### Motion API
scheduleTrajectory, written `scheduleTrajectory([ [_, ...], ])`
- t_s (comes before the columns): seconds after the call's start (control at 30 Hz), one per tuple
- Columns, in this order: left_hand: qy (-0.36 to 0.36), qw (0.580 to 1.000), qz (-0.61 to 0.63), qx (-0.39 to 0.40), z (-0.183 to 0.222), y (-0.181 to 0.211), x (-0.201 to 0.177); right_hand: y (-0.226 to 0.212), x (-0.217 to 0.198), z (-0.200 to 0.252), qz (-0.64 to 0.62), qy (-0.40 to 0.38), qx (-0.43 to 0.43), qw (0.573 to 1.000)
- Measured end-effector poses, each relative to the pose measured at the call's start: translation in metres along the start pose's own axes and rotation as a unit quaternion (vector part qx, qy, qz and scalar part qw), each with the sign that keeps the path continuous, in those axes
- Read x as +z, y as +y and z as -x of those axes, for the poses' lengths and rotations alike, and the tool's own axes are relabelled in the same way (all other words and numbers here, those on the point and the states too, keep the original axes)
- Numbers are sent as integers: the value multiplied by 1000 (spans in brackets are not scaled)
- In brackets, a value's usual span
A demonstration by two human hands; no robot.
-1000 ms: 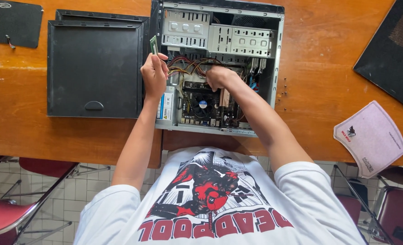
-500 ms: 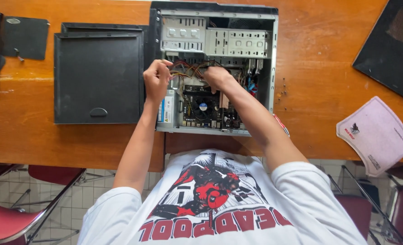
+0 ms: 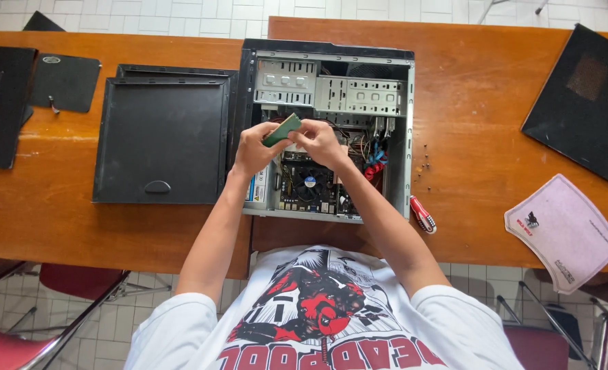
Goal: The person unplugs internal wires, unfastens the clips on a motherboard, and removes RAM modules from their slots within a computer tower.
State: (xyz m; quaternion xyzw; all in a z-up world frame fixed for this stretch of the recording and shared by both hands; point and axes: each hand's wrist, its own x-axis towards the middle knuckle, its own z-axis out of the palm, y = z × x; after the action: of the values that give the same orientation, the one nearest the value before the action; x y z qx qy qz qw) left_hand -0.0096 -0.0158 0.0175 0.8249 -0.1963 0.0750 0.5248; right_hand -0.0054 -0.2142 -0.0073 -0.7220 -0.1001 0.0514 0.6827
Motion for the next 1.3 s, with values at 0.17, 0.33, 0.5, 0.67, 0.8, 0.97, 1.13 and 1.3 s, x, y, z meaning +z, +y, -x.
scheduleTrajectory([
  [0.17, -8, 1000, 17, -11, 4, -19, 5, -1, -6, -1, -65, 86, 42, 993],
  [0.33, 53, 996, 54, -40, 2, -34, 4, 20, -36, -4, -159, 130, 104, 973],
  [0.5, 32, 999, 14, -31, 0, -33, 7, 6, -44, 9, -195, 180, 123, 956],
  [0.67, 16, 999, -11, -42, -1, -20, 2, 29, -36, 15, -233, 194, 123, 945],
  [0.8, 34, 998, 18, -59, -2, -21, 3, 32, -32, 28, -149, 111, 140, 973],
  [0.97, 37, 997, 23, -59, -3, -19, 1, 22, -41, 29, 127, 17, 99, 987],
  [1.13, 32, 998, 22, -47, -3, -18, 1, 40, -45, 25, 250, 12, 83, 965],
  [1.3, 42, 997, 27, -54, -3, -21, 4, 47, -46, 21, 143, 76, 265, 951],
])
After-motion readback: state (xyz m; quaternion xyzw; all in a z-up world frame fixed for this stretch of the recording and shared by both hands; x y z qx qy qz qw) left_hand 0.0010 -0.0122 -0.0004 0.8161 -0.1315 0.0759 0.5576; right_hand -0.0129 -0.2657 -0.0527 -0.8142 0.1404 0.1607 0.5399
